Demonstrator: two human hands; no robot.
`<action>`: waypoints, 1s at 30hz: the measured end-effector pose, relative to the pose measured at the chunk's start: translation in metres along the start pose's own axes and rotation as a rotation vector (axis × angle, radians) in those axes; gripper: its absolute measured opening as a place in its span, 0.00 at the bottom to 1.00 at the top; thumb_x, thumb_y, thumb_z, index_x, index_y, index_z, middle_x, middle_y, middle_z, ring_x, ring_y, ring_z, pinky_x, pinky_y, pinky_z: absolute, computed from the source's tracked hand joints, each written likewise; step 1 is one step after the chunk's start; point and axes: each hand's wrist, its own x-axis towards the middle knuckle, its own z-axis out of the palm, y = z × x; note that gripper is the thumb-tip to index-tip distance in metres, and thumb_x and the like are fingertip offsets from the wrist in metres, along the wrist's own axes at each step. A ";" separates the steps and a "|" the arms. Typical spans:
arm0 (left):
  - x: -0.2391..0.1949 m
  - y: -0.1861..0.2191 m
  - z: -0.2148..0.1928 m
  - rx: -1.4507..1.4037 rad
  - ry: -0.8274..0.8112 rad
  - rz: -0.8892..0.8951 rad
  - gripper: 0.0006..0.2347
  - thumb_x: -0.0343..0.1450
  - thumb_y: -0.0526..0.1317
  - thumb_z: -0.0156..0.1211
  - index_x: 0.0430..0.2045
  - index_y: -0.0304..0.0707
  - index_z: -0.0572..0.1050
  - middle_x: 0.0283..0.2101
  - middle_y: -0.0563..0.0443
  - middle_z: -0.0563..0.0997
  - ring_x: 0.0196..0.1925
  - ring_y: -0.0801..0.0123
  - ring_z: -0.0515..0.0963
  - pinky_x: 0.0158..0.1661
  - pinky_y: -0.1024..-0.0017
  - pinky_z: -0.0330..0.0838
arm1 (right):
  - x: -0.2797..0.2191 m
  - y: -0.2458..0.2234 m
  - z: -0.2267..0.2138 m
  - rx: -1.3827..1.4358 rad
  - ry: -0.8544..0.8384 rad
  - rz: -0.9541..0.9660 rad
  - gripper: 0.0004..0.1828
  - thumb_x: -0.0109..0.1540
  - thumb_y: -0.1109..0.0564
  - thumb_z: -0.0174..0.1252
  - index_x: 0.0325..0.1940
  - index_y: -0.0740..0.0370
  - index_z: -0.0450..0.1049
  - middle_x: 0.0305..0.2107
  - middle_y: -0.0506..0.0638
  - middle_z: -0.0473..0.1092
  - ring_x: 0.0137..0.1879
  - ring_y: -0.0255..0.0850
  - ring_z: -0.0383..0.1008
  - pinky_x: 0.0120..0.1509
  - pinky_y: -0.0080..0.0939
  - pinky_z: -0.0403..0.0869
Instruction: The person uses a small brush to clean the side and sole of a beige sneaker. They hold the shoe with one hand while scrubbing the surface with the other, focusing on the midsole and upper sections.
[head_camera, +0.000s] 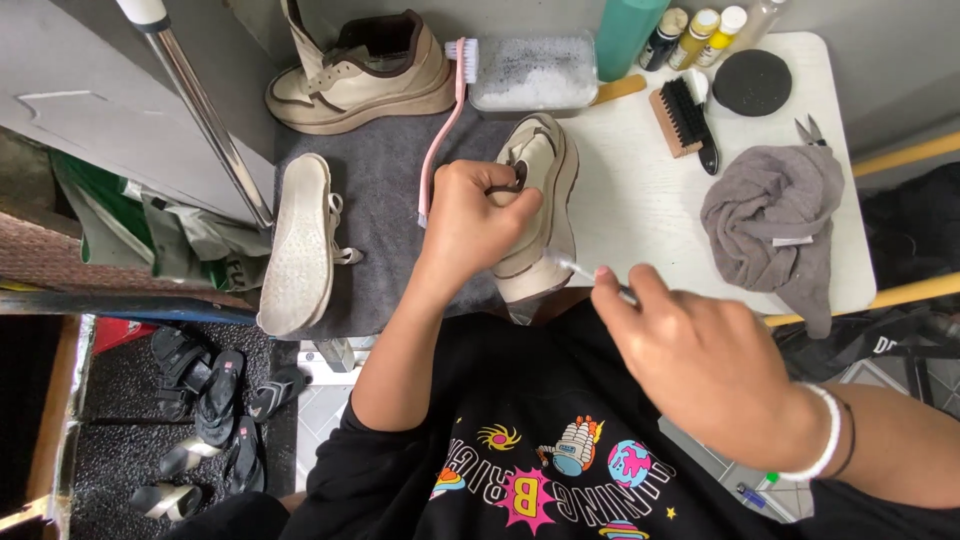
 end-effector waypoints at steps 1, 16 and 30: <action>0.001 0.000 0.001 -0.001 0.001 0.003 0.22 0.63 0.32 0.58 0.11 0.48 0.46 0.16 0.64 0.47 0.23 0.80 0.47 0.24 0.72 0.42 | 0.000 -0.004 -0.005 -0.003 0.001 0.001 0.23 0.54 0.64 0.59 0.52 0.48 0.77 0.31 0.43 0.71 0.12 0.30 0.65 0.16 0.34 0.58; 0.000 -0.022 -0.014 -0.107 0.119 -0.093 0.19 0.63 0.33 0.56 0.12 0.50 0.47 0.18 0.65 0.47 0.25 0.81 0.46 0.26 0.75 0.41 | 0.018 0.017 0.032 0.928 0.263 0.219 0.05 0.65 0.69 0.58 0.33 0.69 0.74 0.35 0.57 0.79 0.36 0.43 0.80 0.35 0.40 0.74; -0.004 -0.061 -0.021 -0.295 0.198 -0.086 0.15 0.60 0.30 0.59 0.02 0.46 0.65 0.05 0.62 0.56 0.12 0.86 0.54 0.16 0.84 0.46 | 0.016 -0.030 0.045 1.062 0.324 0.219 0.06 0.58 0.66 0.62 0.29 0.57 0.78 0.18 0.45 0.72 0.23 0.41 0.77 0.28 0.34 0.76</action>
